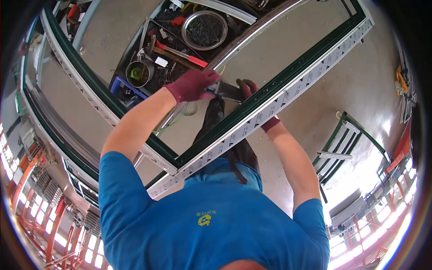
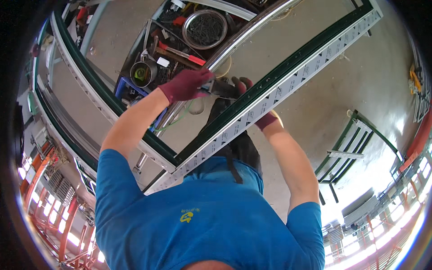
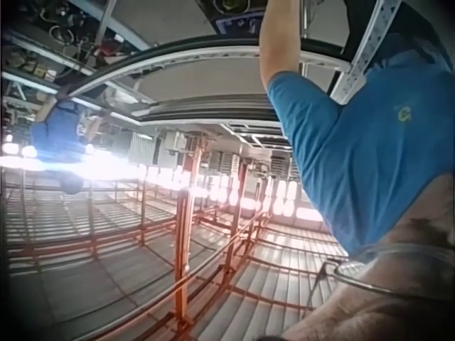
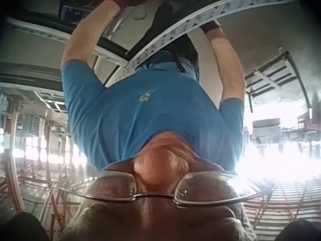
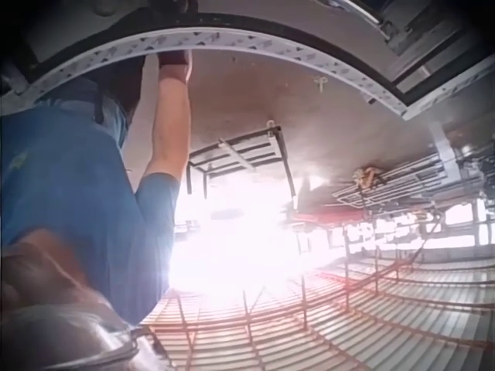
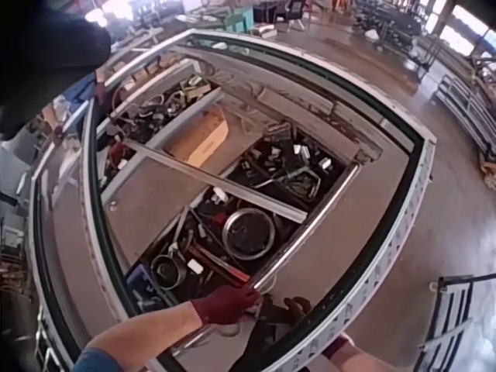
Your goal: Assembling and securing metal frame components using hand and power tools in a workshop environment.
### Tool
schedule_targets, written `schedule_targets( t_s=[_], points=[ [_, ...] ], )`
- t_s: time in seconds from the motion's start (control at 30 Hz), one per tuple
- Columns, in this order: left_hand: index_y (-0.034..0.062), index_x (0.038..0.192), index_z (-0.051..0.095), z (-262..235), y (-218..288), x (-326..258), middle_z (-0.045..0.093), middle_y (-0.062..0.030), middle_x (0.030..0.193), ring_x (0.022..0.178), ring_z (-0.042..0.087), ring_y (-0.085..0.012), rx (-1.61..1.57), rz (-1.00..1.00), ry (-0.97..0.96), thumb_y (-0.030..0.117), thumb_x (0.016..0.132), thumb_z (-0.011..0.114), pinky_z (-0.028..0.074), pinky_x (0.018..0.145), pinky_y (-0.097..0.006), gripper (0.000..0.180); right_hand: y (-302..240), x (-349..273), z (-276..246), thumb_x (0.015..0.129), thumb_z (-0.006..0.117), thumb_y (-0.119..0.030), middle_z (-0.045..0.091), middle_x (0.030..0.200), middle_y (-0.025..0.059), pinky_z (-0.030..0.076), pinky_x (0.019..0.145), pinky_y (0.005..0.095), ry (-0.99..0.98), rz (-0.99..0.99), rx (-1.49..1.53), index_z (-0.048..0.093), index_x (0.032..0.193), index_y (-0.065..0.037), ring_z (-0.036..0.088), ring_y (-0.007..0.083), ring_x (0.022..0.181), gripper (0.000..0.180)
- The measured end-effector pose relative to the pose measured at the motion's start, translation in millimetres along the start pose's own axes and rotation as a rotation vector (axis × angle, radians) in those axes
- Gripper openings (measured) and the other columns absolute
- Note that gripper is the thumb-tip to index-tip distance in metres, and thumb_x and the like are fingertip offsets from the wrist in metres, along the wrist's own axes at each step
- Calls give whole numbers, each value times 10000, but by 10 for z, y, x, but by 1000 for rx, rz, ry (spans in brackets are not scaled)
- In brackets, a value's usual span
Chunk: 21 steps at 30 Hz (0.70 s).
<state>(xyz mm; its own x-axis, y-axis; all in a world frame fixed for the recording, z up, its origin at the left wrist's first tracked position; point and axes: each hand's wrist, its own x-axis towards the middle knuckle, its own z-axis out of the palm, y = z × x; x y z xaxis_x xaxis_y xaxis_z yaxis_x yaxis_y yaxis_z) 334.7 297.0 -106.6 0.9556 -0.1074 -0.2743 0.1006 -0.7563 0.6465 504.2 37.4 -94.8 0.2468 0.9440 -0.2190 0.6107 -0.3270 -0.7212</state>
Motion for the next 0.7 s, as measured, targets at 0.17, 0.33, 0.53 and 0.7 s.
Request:
schedule_targets(
  t_s=[0.17, 0.33, 0.53, 0.7],
  points=[
    [68, 1309, 589, -155, 104, 297, 685, -160, 1209, 1059, 699, -417, -194, -8, -75, 308, 870, 823, 583, 887, -463, 553, 161, -90, 211, 880, 743, -270, 556, 1297, 222, 528, 943, 499, 80, 4, -130, 513, 1446, -39, 635, 436, 1111, 652],
    [75, 1168, 697, -186, -740, 829, 716, -208, 1202, 1139, 694, -379, -813, -374, 313, 377, 895, 770, 565, 974, -460, 413, 1251, -946, 730, 932, 790, -337, 632, 1326, 166, 515, 1066, 441, 110, 484, 1037, 532, 1440, -19, 632, 288, 1221, 652],
    [89, 1195, 741, 537, -2454, 982, 709, -215, 1282, 1203, 681, -391, -25, -879, 267, 453, 902, 717, 566, 1014, -495, 468, 835, -1092, 123, 864, 823, -142, 683, 1364, 164, 492, 1105, 436, -133, 455, 402, 651, 1344, -29, 629, 305, 1293, 522],
    [123, 1236, 758, 299, -1794, 1608, 726, -166, 1306, 1213, 696, -367, -107, -1208, 215, 526, 939, 651, 583, 991, -477, 511, 639, -1675, 128, 822, 836, -128, 786, 1068, 110, 585, 916, 369, 95, 788, 622, 717, 1185, 6, 745, 239, 1041, 404]
  ],
)
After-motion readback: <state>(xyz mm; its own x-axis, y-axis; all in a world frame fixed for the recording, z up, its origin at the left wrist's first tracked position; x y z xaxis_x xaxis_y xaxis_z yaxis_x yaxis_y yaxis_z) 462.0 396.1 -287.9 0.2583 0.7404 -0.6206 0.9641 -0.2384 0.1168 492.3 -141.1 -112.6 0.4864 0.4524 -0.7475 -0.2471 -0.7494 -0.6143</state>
